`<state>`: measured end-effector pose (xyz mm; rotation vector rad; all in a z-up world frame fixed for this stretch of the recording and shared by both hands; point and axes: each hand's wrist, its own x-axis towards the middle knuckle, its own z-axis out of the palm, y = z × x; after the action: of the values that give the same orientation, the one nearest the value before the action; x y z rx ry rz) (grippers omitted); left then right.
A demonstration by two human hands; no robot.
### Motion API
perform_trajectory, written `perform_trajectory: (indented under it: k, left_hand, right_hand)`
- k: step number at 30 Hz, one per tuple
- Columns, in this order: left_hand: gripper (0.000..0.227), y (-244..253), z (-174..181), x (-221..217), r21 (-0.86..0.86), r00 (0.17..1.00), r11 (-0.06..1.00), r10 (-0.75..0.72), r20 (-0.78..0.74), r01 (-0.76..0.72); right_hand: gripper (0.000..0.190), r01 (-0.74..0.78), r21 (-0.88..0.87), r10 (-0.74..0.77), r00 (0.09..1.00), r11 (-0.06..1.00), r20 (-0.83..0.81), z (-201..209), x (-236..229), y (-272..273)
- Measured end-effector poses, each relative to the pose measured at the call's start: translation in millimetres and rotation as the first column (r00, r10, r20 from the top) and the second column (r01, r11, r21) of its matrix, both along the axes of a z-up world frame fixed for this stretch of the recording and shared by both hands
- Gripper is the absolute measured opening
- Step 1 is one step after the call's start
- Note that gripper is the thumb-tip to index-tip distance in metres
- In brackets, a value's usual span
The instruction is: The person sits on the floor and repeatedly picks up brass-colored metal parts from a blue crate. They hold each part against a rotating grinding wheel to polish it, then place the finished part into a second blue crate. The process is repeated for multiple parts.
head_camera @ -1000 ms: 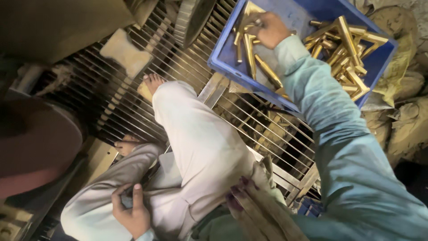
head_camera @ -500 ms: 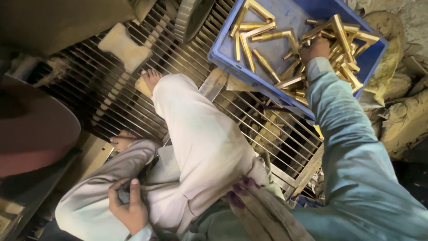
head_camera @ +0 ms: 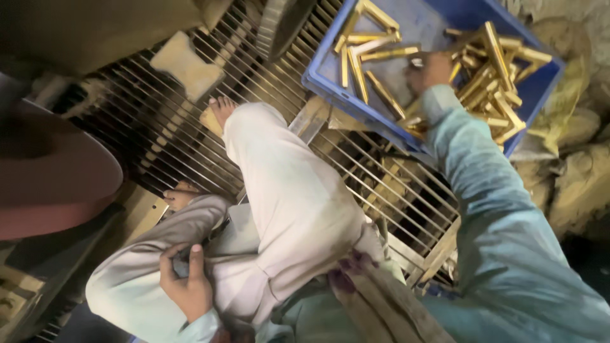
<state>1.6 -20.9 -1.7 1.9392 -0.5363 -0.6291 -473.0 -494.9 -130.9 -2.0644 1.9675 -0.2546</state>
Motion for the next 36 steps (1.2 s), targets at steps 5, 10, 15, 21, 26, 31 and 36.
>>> perform_trajectory:
  k: [5, 10, 15, 21, 26, 31, 36]
  left_hand:
    - [0.017, -8, 1, -3, -0.031, 1.0, 0.999, 0.007, -0.015, -0.007]
    - [0.016, 0, 5, -2, 0.002, 0.998, 0.999, 0.054, -0.025, -0.054]
    - [0.016, -1, 9, -2, -0.007, 0.999, 1.0, 0.013, 0.035, -0.013]
    - [0.016, -2, 6, -2, -0.041, 1.0, 0.999, 0.015, -0.006, -0.015]
    - [0.017, -1, 1, -3, -0.079, 1.0, 0.997, -0.004, 0.011, 0.005]
    - [0.018, -1, -8, -4, -0.11, 0.998, 0.992, -0.056, -0.008, 0.055]
    - [0.037, 13, -22, -4, -0.32, 0.96, 0.947, -0.085, -0.267, -0.005]
  right_hand:
    - [0.047, 0.054, 0.494, 0.221, 0.849, 0.868, -0.48, -15, 45, 2]
    - [0.042, 0.135, 0.462, 0.146, 0.84, 0.876, -0.522, -42, 40, 21]
    - [0.047, -0.059, 0.433, 0.216, 0.921, 0.9, -0.324, -15, 31, 15]
    - [0.027, 0.019, 0.382, -0.242, 0.803, 0.924, 0.544, 104, 46, 29]
    - [0.025, -0.251, 0.277, -0.141, 0.451, 0.927, 0.881, 205, 104, 97]
    - [0.036, -0.665, 0.281, 0.052, 0.434, 0.692, 0.9, 254, 188, 171]
    - [0.041, -0.85, 0.39, 0.222, 0.482, 0.355, 0.848, 238, 279, 239]
